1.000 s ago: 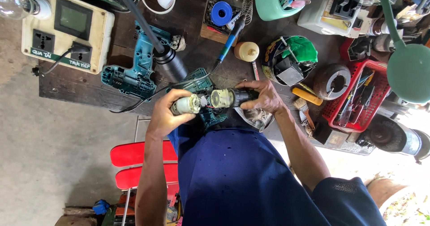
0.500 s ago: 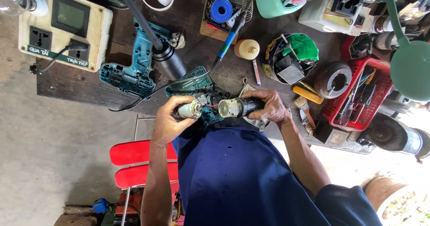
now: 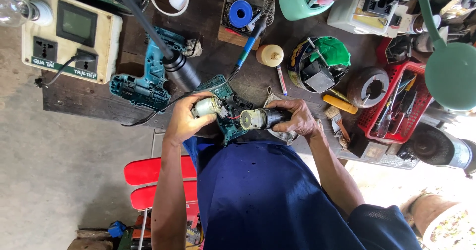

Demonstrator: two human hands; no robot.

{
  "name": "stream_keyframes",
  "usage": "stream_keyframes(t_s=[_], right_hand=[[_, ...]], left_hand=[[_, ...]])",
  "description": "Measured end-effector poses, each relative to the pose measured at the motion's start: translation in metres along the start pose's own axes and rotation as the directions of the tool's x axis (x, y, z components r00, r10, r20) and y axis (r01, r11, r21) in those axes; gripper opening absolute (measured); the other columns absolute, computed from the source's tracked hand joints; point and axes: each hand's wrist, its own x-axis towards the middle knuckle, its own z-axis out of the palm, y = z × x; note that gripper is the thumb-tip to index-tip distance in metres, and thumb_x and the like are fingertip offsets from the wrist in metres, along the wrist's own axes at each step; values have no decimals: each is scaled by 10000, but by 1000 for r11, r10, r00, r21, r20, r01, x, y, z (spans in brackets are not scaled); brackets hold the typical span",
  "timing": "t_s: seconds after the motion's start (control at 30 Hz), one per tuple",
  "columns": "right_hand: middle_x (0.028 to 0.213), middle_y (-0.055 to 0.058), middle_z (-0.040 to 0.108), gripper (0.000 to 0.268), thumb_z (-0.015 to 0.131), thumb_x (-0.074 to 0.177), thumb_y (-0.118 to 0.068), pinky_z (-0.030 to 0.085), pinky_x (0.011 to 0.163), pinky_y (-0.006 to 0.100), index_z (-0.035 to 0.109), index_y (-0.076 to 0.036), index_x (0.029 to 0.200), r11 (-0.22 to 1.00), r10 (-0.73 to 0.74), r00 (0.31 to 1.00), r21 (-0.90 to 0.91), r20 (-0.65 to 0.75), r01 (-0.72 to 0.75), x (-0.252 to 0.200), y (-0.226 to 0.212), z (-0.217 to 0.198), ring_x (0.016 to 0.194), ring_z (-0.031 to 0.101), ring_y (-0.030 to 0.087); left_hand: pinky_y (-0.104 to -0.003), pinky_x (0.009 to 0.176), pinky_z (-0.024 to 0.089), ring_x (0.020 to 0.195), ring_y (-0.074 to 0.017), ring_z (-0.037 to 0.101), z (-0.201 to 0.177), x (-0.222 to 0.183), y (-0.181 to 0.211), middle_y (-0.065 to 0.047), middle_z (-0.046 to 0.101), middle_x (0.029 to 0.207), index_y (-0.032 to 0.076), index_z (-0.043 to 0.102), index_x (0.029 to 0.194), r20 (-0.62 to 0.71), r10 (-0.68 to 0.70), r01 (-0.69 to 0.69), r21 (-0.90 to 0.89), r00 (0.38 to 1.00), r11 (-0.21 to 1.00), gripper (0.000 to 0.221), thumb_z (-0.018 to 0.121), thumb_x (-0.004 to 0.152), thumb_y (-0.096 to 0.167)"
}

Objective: The person is reassembling the motor and internal housing of a cordless power drill on a repair bench.

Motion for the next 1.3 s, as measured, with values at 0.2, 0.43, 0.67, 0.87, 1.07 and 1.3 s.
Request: stream_keyframes(t_s=[0.2,0.43,0.67,0.87,1.07,1.3], right_hand=[[930,72,778,694,1029,467,-187,535,828,268,792,-33,1101,1000,5,1000,-1,3,-5,0,6,-4,892,668,101],[926,86,774,706,1034,457,-166,545,822,277,789,-7,1100,999,-2,999,-33,35,3,6,3,3,889,669,110],[926,93,770,721,1036,438,-155,552,821,287,784,-7,1097,999,-3,999,-45,42,5,10,3,15,893,677,120],[941,103,770,714,1021,409,-98,557,828,292,783,-6,1076,1000,-13,999,5,47,12,12,-2,24,899,677,124],[969,157,768,733,988,394,-17,581,847,336,750,34,1085,987,-34,998,158,56,25,13,34,22,916,713,185],[1000,262,739,794,931,415,62,615,854,442,636,122,1149,871,-105,993,486,49,68,18,83,6,927,750,333]], left_hand=[[-422,973,525,1137,-303,702,6,-12,16,-132,754,1173,59,735,1170,-19,-20,21,52,1000,998,547,905,649,61],[-397,961,508,1064,-300,706,15,-20,24,-93,742,1111,97,741,1196,-26,127,-124,90,992,988,542,865,672,40],[-406,946,499,1042,-298,686,9,-27,26,-121,732,1103,72,732,1210,-33,137,-137,-15,990,990,552,848,674,10],[-395,950,498,1048,-235,672,3,-35,22,-138,733,1126,58,734,1201,-25,77,-79,-131,997,988,536,883,687,24],[-385,938,504,1053,-206,665,3,-34,26,-128,743,1131,59,737,1205,-11,64,-65,-171,998,983,545,907,687,50],[-396,855,533,942,-224,683,15,-18,37,-158,721,1062,23,730,1197,-50,192,-198,-150,980,969,503,902,726,62]])
